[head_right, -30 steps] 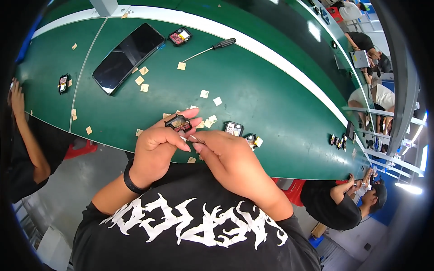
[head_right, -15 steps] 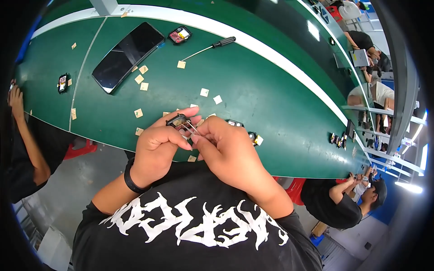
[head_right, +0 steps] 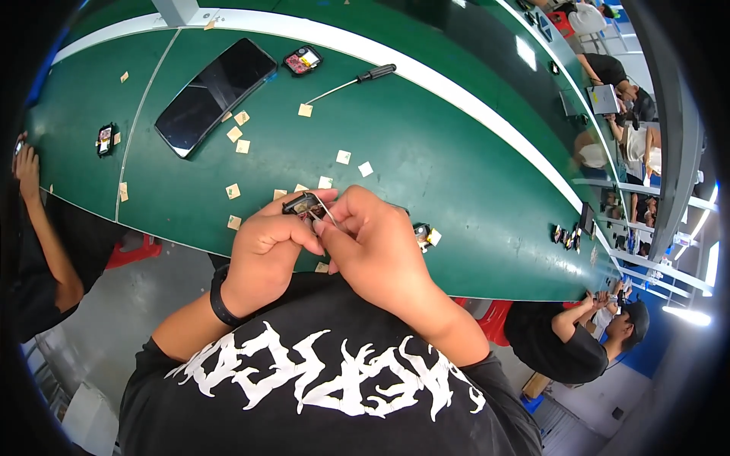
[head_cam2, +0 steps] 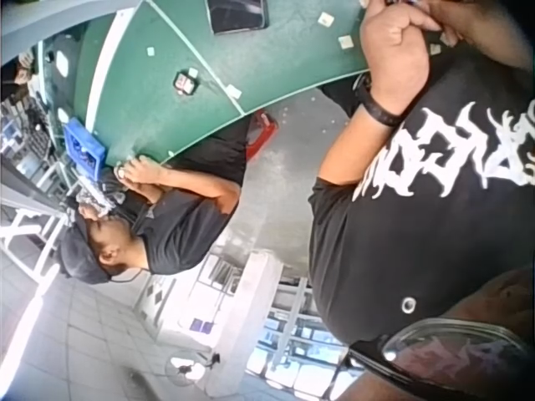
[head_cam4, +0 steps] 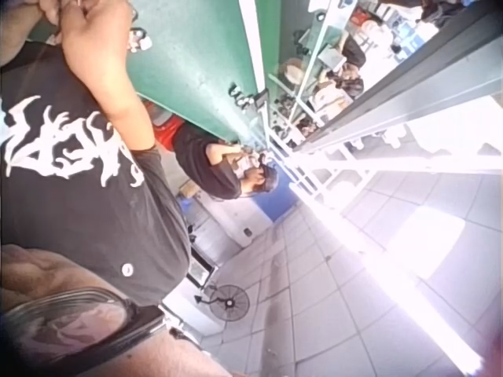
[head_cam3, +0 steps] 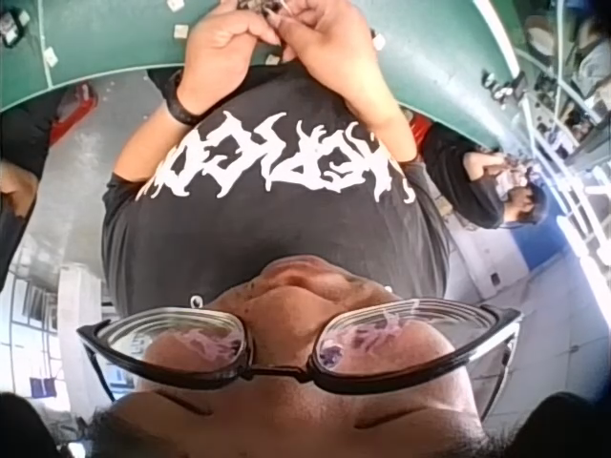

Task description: Assembling small electronic components, possibly smartwatches or fitness trackers.

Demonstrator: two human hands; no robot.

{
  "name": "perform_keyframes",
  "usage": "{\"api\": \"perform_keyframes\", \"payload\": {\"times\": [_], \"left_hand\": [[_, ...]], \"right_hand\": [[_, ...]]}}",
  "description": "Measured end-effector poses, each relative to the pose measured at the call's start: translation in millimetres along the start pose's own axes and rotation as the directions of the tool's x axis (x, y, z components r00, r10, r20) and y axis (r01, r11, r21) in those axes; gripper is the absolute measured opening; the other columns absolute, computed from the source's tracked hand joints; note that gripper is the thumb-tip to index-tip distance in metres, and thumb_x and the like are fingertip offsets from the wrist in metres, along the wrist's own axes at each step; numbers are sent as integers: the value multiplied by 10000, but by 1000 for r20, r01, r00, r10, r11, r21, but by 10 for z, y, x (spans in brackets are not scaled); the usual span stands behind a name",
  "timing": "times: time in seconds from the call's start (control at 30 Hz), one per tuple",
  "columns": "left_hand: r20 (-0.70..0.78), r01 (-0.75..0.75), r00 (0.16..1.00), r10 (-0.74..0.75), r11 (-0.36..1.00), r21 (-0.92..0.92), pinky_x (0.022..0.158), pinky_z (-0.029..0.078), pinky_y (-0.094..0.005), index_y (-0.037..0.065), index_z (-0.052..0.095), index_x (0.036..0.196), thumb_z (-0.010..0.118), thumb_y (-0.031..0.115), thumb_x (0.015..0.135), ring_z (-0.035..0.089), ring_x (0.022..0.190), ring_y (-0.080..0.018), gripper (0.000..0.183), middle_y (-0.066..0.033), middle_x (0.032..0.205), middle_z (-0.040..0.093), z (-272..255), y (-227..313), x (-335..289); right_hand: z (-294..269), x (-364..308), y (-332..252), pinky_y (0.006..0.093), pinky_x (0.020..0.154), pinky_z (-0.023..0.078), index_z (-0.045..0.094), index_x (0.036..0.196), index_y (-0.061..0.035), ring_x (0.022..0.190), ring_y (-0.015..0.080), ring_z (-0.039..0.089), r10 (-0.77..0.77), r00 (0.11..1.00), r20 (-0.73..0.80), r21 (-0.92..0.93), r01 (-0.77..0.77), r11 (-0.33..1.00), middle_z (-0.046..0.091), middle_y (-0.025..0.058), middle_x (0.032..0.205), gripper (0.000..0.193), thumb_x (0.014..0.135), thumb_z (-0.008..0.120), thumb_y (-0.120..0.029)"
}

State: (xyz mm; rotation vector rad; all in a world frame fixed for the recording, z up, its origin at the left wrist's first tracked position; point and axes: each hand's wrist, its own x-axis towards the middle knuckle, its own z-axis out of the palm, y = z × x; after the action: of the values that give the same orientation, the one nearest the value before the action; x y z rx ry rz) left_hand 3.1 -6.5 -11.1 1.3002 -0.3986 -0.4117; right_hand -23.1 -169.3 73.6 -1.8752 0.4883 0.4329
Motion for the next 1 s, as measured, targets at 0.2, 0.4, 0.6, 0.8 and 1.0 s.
{"api": "perform_keyframes", "payload": {"times": [0.2, 0.4, 0.6, 0.8, 1.0], "left_hand": [[9, 16, 1000, -16, 1000, -10, 1035, 498, -361, -2, 714, 812, 503, -137, 861, 660, 1191, -313, 256, -215, 1311, 658, -4, 30, 5], [-9, 71, 997, -74, 980, -187, 1028, 506, -364, 2, 720, 852, 487, -151, 894, 659, 1196, -285, 282, -200, 1288, 668, -1, -3, -18], [34, 42, 999, -39, 994, -99, 1049, 497, -348, 25, 666, 1169, 458, -118, 979, 630, 1236, -247, 316, -189, 1438, 553, -64, -27, -20], [-6, 70, 997, -80, 907, -415, 1075, 475, -377, 44, 245, 1553, 434, -71, 1025, 618, 1236, -247, 572, -239, 1540, 443, 77, 30, -6], [13, 90, 996, -91, 945, -316, 1080, 467, -374, 24, 236, 1560, 425, -67, 1023, 626, 1164, -211, 576, -248, 1533, 456, 69, 9, -20]], "right_hand": [[41, -23, 103, 270, 524, 461, 586, 924, 10, 564, 88, 599, -65, 997, -49, -2, 65, 998, 663, 61, 668, 123, 967, 671, -68], [43, 2, 251, 228, 527, 454, 570, 965, 1, 621, 57, 614, -239, 970, -50, -91, 234, 968, 696, 51, 771, 108, 970, 674, -26], [-48, -1, 391, 200, 545, 431, 565, 1072, -7, 615, 10, 550, -265, 960, -89, 275, 280, 920, 704, 24, 802, 196, 949, 718, -15], [-38, -34, 509, 213, 556, 421, 707, 1064, -2, 648, 19, 538, -323, 946, 8, 125, 320, 939, 683, 16, 859, 296, 810, 854, -36], [-34, 90, 439, 255, 558, 429, 729, 1049, -28, 617, 87, 541, -511, 858, -53, -117, 503, 856, 647, 40, 817, 268, 805, 836, -55]]}}
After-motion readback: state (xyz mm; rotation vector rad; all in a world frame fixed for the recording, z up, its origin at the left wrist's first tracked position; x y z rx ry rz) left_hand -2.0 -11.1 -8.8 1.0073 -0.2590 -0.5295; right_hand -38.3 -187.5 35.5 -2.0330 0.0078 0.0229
